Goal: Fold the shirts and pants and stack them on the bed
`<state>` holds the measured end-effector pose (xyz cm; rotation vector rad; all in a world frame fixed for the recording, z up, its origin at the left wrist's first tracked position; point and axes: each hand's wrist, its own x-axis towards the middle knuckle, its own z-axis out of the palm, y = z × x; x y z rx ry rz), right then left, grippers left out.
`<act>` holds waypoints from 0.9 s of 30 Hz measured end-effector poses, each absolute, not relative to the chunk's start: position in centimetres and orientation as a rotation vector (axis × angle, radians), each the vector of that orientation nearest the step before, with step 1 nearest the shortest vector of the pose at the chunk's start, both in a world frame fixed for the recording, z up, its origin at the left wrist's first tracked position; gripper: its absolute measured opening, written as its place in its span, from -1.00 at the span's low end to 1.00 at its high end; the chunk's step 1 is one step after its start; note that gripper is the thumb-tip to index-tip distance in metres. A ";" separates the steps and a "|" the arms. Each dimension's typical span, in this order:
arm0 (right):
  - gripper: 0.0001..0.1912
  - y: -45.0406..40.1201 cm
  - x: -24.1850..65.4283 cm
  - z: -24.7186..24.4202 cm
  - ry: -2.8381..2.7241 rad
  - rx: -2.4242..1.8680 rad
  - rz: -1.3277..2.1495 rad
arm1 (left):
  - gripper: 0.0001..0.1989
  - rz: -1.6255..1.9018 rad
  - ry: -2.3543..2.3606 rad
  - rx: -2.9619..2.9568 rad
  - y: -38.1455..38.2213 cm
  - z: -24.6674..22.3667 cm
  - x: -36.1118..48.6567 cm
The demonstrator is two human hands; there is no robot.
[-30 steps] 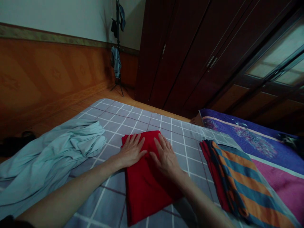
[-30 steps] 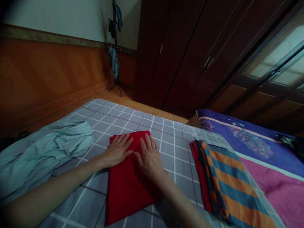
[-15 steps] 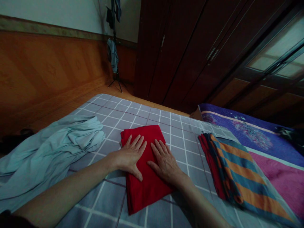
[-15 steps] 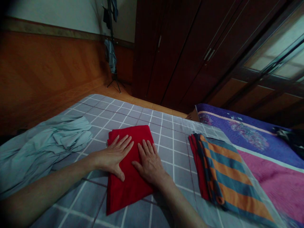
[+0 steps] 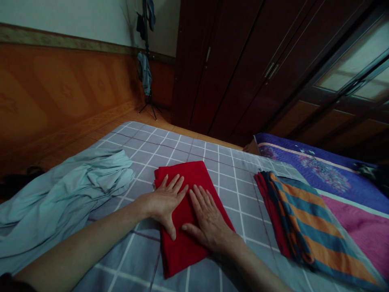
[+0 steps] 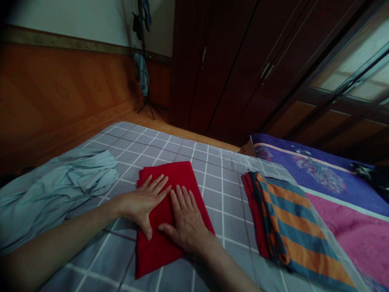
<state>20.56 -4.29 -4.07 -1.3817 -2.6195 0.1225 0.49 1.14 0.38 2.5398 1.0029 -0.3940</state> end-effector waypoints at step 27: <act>-0.17 -8.6 21.6 -2.9 -2.639 -1.420 0.248 | 0.44 -0.426 1.004 2.508 1.2 0.2 0.6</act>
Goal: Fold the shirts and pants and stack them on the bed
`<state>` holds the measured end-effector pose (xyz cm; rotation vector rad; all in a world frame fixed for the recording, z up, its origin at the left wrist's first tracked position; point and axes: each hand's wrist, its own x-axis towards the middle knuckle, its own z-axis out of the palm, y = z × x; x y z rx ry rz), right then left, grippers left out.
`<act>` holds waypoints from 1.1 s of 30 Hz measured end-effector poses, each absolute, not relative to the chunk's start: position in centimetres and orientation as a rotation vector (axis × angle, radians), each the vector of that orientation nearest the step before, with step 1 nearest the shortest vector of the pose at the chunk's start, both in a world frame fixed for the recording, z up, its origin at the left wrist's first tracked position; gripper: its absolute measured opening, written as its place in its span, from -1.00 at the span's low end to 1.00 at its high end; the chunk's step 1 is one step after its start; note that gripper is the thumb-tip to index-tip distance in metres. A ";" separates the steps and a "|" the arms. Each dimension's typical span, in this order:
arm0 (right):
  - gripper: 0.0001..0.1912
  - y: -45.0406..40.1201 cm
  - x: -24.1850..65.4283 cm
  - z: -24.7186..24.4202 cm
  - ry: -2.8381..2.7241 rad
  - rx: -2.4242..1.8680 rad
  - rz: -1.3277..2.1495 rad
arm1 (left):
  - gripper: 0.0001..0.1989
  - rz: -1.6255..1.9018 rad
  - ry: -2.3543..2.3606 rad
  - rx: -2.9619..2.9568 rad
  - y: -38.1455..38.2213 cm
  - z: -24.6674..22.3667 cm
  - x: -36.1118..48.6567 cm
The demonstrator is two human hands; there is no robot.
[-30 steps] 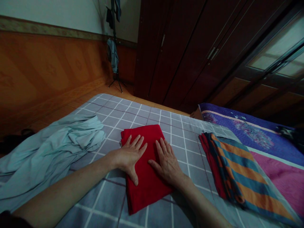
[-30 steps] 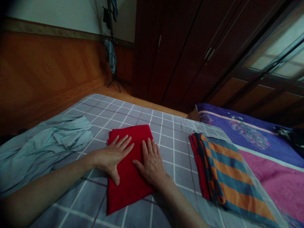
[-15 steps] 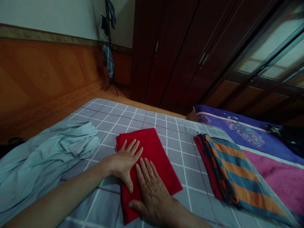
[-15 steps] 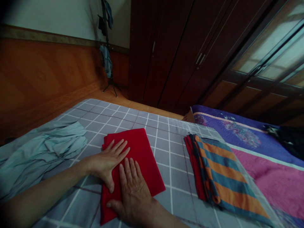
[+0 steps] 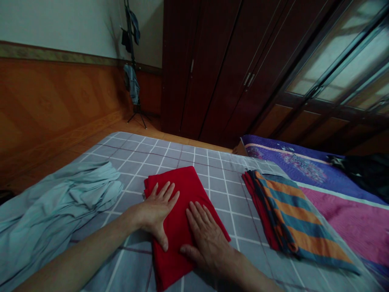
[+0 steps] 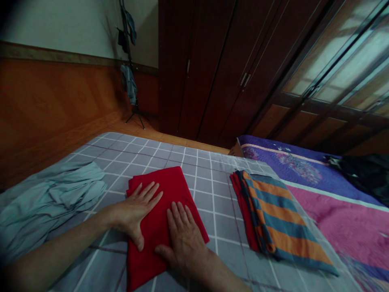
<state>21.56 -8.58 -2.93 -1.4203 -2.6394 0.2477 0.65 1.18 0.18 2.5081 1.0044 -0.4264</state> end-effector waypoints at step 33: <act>-0.41 -11.2 17.6 -8.3 -2.532 -0.991 -0.558 | -0.31 -0.019 0.606 2.722 7.1 -3.9 9.2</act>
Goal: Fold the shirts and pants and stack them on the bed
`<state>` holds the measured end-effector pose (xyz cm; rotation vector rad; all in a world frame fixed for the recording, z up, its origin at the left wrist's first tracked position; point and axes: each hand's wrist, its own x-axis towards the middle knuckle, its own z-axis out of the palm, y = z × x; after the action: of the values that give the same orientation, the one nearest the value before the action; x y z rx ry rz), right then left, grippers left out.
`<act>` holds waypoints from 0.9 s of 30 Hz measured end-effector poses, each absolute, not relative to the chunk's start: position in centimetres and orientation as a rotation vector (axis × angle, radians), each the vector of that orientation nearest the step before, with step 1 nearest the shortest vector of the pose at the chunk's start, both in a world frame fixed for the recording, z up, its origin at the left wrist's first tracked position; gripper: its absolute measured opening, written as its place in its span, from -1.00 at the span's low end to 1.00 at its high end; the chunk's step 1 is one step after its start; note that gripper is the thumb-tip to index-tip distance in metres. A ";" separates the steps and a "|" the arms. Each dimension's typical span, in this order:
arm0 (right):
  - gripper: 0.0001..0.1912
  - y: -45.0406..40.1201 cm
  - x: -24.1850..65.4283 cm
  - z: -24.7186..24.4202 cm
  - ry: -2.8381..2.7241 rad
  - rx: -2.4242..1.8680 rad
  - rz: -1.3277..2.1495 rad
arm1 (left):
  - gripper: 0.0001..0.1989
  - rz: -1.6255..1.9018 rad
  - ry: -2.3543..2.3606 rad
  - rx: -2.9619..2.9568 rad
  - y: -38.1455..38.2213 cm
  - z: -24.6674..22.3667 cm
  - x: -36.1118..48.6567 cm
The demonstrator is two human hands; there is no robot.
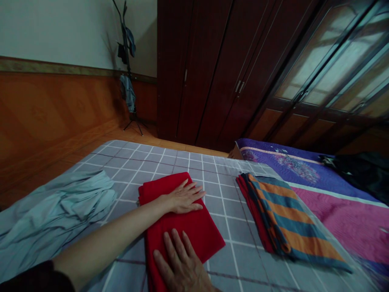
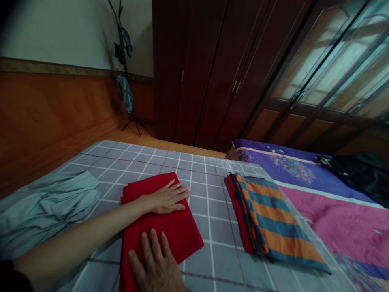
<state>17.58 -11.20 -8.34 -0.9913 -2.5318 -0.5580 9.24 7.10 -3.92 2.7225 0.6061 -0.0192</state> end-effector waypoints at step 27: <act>-0.45 -11.0 17.2 -11.3 -2.446 -1.033 -0.541 | -0.37 0.232 1.063 2.767 11.4 -4.0 7.5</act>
<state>17.22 -10.98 -11.32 -1.0330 -2.4465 -0.5411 7.48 11.36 -4.02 2.7674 1.0628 0.2322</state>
